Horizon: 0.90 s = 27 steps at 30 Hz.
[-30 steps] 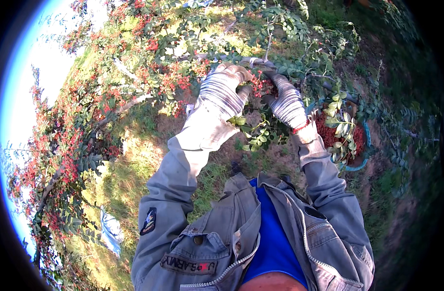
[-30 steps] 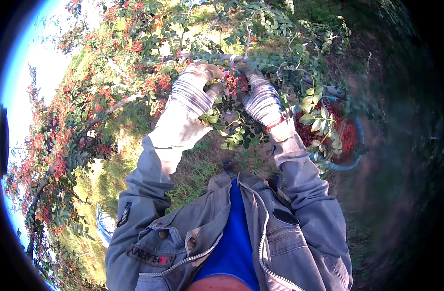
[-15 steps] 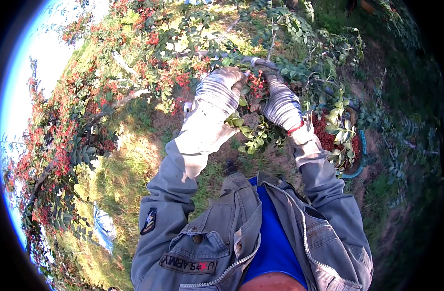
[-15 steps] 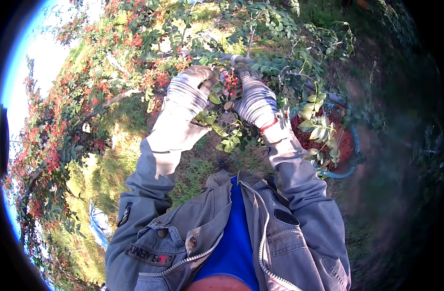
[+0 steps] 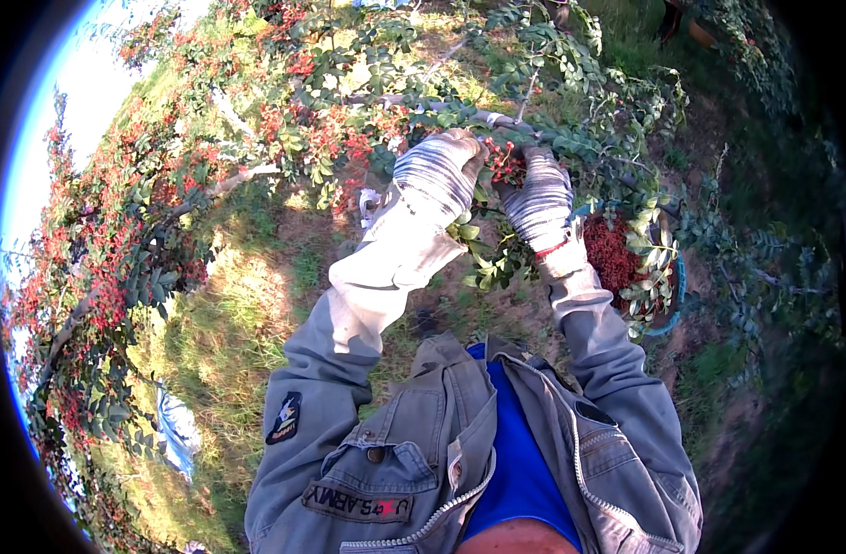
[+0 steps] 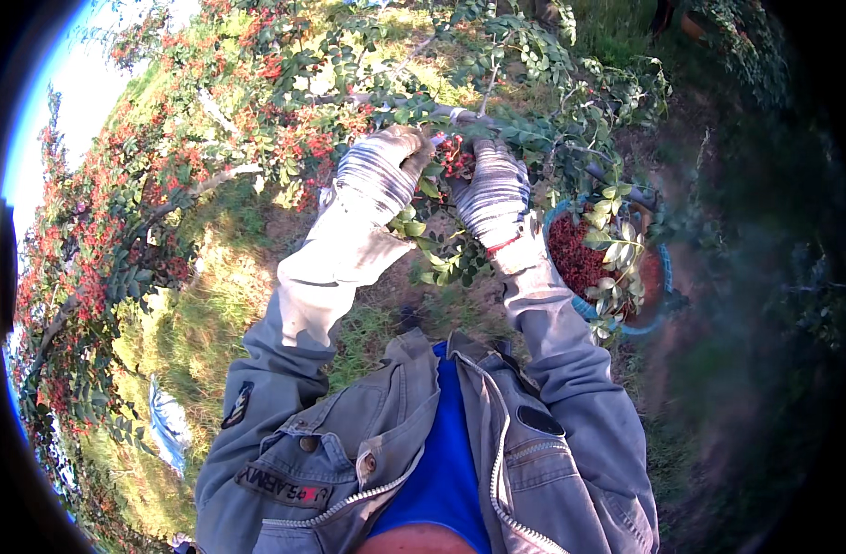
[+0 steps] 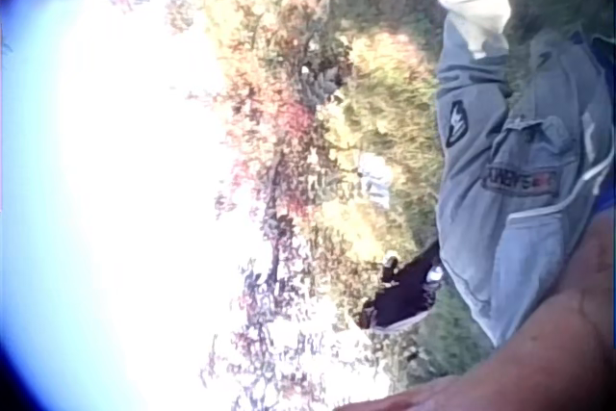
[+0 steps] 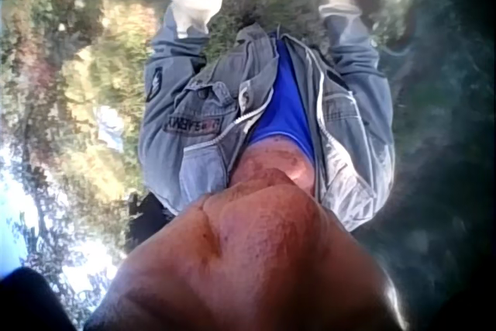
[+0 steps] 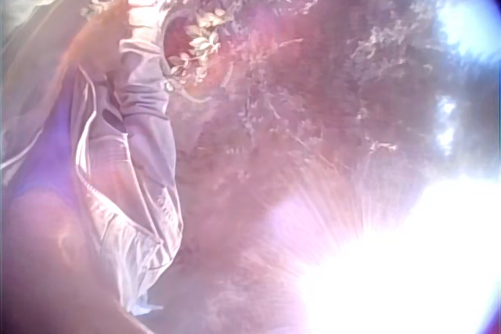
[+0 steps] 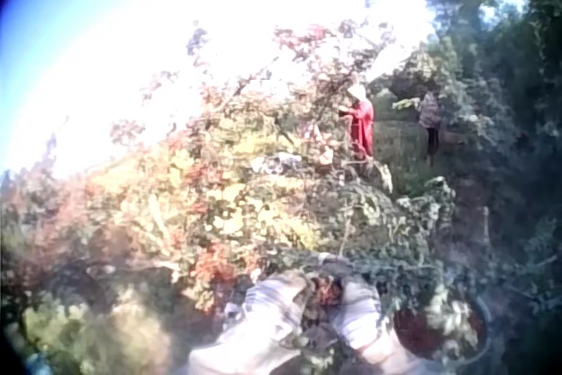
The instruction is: The person picks clusters of red berries from tree branches by hand and drops them into a blue basket.
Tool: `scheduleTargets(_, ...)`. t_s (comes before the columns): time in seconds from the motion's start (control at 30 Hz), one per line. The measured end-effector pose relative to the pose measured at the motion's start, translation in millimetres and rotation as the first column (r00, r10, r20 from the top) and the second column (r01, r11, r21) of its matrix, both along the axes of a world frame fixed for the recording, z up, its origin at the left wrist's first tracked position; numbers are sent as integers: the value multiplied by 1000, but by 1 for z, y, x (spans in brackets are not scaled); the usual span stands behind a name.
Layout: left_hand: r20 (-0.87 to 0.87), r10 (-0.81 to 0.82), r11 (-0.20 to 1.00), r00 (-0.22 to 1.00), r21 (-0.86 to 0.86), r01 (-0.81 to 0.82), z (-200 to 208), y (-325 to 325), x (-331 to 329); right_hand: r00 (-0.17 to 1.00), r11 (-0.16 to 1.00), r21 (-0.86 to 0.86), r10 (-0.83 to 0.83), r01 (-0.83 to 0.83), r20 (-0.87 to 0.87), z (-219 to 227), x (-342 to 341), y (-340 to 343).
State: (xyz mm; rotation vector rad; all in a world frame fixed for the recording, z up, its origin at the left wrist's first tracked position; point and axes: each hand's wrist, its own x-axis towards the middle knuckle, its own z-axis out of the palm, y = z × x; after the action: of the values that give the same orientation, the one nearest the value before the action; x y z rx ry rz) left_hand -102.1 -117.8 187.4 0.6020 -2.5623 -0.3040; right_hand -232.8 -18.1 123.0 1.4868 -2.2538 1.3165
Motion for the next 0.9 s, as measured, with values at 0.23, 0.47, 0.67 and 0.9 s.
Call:
scheduleTargets(0.23, -254, -59, 962, 965, 242, 122, -36, -15, -3, 999, 995, -103, -7, 2, -48, -6, 2, 3)
scheduleTargets(0.47, -187, -28, 938, 982, 334, 90, -26, -3, -12, 994, 996, -31, -81, 79, -67, -15, -9, 9)
scheduleTargets(0.67, -201, -20, 954, 979, 288, 79, -31, 1, -13, 989, 992, 53, -107, 113, -105, -11, -10, 13)
scheduleTargets(0.9, -76, -12, 1000, 997, 16, 13, -16, 8, -10, 968, 999, -25, 41, -36, 249, -15, -16, 17)
